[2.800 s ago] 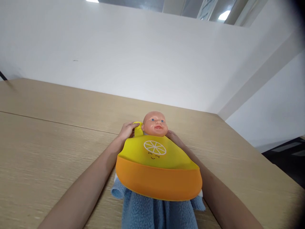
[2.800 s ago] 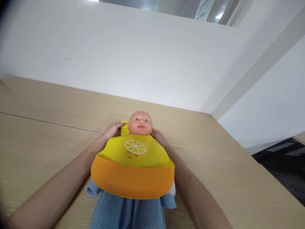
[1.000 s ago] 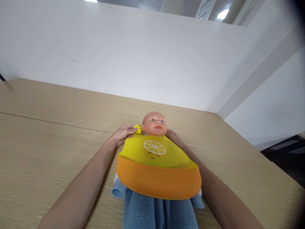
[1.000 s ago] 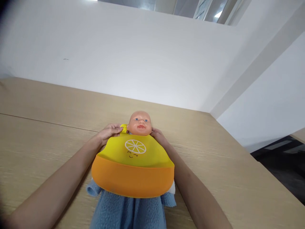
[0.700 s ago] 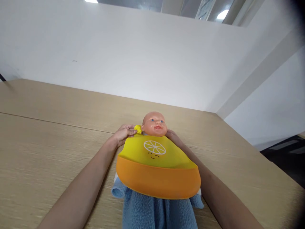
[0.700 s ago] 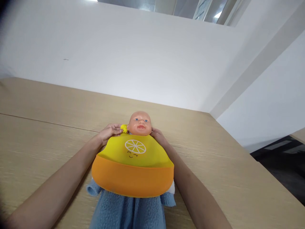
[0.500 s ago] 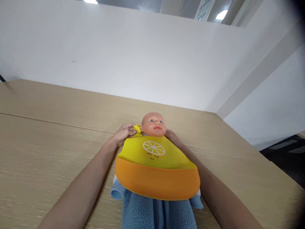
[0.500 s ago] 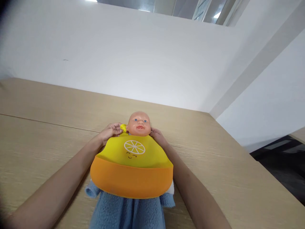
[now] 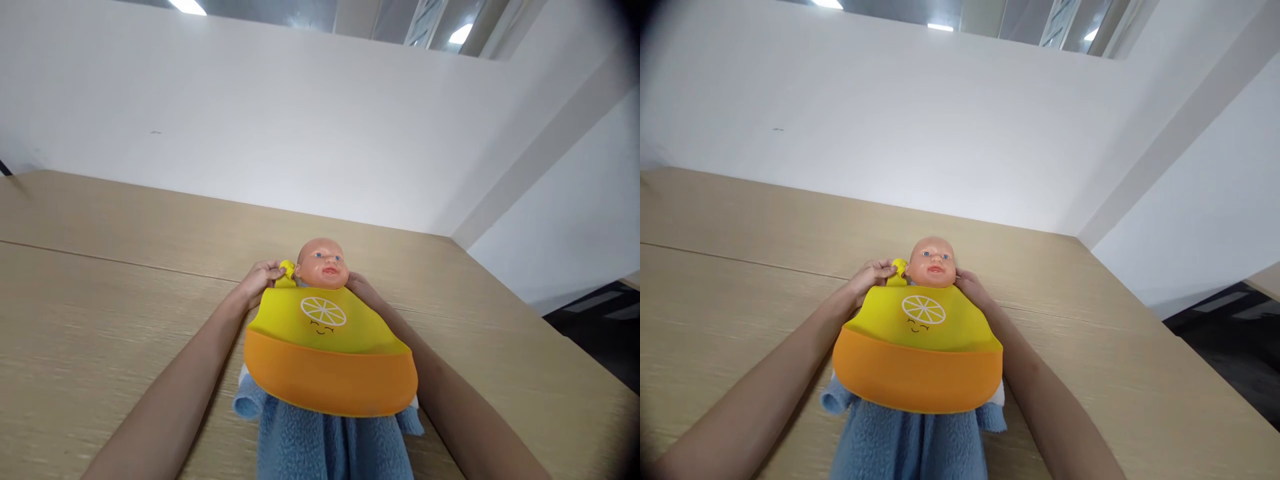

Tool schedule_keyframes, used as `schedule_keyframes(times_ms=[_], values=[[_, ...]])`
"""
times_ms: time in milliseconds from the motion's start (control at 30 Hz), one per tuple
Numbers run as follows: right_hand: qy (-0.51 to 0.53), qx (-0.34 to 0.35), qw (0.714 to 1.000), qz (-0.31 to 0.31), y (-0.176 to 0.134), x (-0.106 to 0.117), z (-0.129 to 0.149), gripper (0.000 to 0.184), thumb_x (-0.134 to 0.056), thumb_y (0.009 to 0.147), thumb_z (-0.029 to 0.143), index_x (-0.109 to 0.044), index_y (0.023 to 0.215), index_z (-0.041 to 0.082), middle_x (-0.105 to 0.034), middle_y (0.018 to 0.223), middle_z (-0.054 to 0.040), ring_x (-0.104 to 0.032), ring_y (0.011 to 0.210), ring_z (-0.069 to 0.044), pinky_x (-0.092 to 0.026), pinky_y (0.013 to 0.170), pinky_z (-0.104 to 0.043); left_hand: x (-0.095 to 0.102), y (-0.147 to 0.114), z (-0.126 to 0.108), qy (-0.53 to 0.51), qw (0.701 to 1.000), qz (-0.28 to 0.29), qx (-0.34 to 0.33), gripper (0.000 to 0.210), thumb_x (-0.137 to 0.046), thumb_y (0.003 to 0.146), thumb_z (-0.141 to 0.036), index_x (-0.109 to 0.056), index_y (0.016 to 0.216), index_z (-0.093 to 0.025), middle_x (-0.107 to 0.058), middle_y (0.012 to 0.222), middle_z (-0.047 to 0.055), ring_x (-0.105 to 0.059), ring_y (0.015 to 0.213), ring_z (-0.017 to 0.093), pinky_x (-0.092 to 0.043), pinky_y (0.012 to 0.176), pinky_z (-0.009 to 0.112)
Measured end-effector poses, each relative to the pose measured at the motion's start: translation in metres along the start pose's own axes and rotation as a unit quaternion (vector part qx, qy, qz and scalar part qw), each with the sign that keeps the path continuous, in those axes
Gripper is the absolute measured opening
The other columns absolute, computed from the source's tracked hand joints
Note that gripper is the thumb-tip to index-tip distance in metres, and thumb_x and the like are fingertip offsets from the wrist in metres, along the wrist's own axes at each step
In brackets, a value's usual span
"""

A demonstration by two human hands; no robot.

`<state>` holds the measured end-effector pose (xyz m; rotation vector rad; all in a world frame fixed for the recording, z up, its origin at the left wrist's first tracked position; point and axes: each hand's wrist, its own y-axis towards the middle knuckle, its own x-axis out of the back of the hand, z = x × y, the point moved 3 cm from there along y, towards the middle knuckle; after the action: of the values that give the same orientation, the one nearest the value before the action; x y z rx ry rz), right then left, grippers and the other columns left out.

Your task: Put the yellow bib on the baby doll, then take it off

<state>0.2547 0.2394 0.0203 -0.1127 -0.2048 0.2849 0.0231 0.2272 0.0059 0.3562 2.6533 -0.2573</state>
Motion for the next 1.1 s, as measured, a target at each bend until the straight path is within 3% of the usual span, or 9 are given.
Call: schedule_keyframes(times_ms=[167, 300, 467, 567, 667, 867, 1033, 1100], values=[[-0.060, 0.023, 0.998, -0.013, 0.001, 0.004, 0.002, 0.025, -0.059, 0.067, 0.028, -0.070, 0.086, 0.016, -0.073, 0.089, -0.0065, -0.066, 0.086, -0.025, -0.051, 0.071, -0.031, -0.003, -0.001, -0.003, 0.053, 0.996, -0.065, -0.013, 0.023, -0.076, 0.064, -0.029, -0.062, 0.073, -0.013, -0.064, 0.059, 0.003, -0.057, 0.045, 0.013, -0.042, 0.046, 0.023], [-0.087, 0.047, 0.995, -0.009, -0.001, 0.007, 0.006, 0.025, -0.057, 0.070, 0.030, -0.070, 0.085, 0.016, -0.073, 0.091, -0.0051, -0.065, 0.084, -0.022, -0.050, 0.071, -0.029, -0.003, -0.002, -0.007, 0.081, 0.992, -0.088, -0.043, 0.038, -0.079, 0.060, -0.027, -0.063, 0.093, -0.016, -0.069, 0.067, 0.003, -0.061, 0.051, 0.016, -0.043, 0.048, 0.025], [-0.109, 0.041, 0.993, -0.033, -0.005, 0.013, 0.009, 0.027, -0.055, 0.070, 0.029, -0.073, 0.085, 0.016, -0.073, 0.091, -0.0041, -0.064, 0.084, -0.021, -0.050, 0.073, -0.029, -0.001, 0.001, -0.004, 0.146, 0.987, -0.059, -0.021, 0.029, -0.072, 0.061, -0.029, -0.069, 0.083, -0.011, -0.072, 0.074, 0.008, -0.063, 0.057, 0.018, -0.045, 0.053, 0.027], [-0.130, 0.053, 0.989, -0.054, -0.009, 0.019, 0.005, 0.026, -0.053, 0.069, 0.029, -0.074, 0.079, 0.016, -0.074, 0.086, -0.0039, -0.064, 0.080, -0.021, -0.049, 0.070, -0.028, 0.004, 0.003, -0.004, 0.177, 0.982, -0.058, -0.040, 0.023, -0.062, 0.060, -0.022, -0.072, 0.078, -0.011, -0.074, 0.082, 0.008, -0.066, 0.068, 0.019, -0.048, 0.061, 0.027], [-0.088, 0.083, 0.991, -0.061, -0.013, 0.025, -0.003, 0.027, -0.052, 0.069, 0.029, -0.075, 0.076, 0.016, -0.074, 0.094, -0.0047, -0.064, 0.086, -0.021, -0.049, 0.074, -0.029, 0.010, 0.003, -0.004, 0.203, 0.977, -0.050, -0.047, 0.030, -0.053, 0.058, -0.019, -0.074, 0.080, -0.012, -0.075, 0.088, 0.008, -0.067, 0.077, 0.021, -0.049, 0.066, 0.027], [-0.004, 0.086, 0.996, -0.021, -0.020, 0.035, -0.019, 0.027, -0.053, 0.068, 0.025, -0.076, 0.081, 0.018, -0.074, 0.095, -0.0051, -0.067, 0.089, -0.021, -0.051, 0.083, -0.034, 0.014, -0.008, -0.002, 0.220, 0.975, -0.001, -0.014, 0.037, -0.066, 0.059, -0.023, -0.074, 0.094, -0.015, -0.075, 0.095, 0.009, -0.069, 0.079, 0.024, -0.053, 0.072, 0.035], [-0.056, 0.122, 0.989, 0.067, -0.031, 0.039, -0.018, 0.033, -0.062, 0.070, 0.027, -0.075, 0.099, 0.021, -0.073, 0.105, -0.0038, -0.067, 0.095, -0.023, -0.052, 0.085, -0.036, 0.010, -0.021, -0.001, 0.232, 0.973, 0.013, -0.011, 0.046, -0.076, 0.057, -0.029, -0.073, 0.101, -0.016, -0.073, 0.107, 0.010, -0.069, 0.090, 0.028, -0.053, 0.080, 0.039], [-0.092, 0.152, 0.982, 0.060, -0.035, 0.037, -0.018, 0.033, -0.062, 0.071, 0.026, -0.074, 0.102, 0.022, -0.072, 0.107, -0.0040, -0.067, 0.097, -0.024, -0.052, 0.084, -0.036, 0.009, -0.023, -0.001, 0.255, 0.967, -0.005, -0.020, 0.045, -0.075, 0.058, -0.030, -0.073, 0.101, -0.015, -0.073, 0.107, 0.010, -0.068, 0.090, 0.028, -0.053, 0.080, 0.038]])
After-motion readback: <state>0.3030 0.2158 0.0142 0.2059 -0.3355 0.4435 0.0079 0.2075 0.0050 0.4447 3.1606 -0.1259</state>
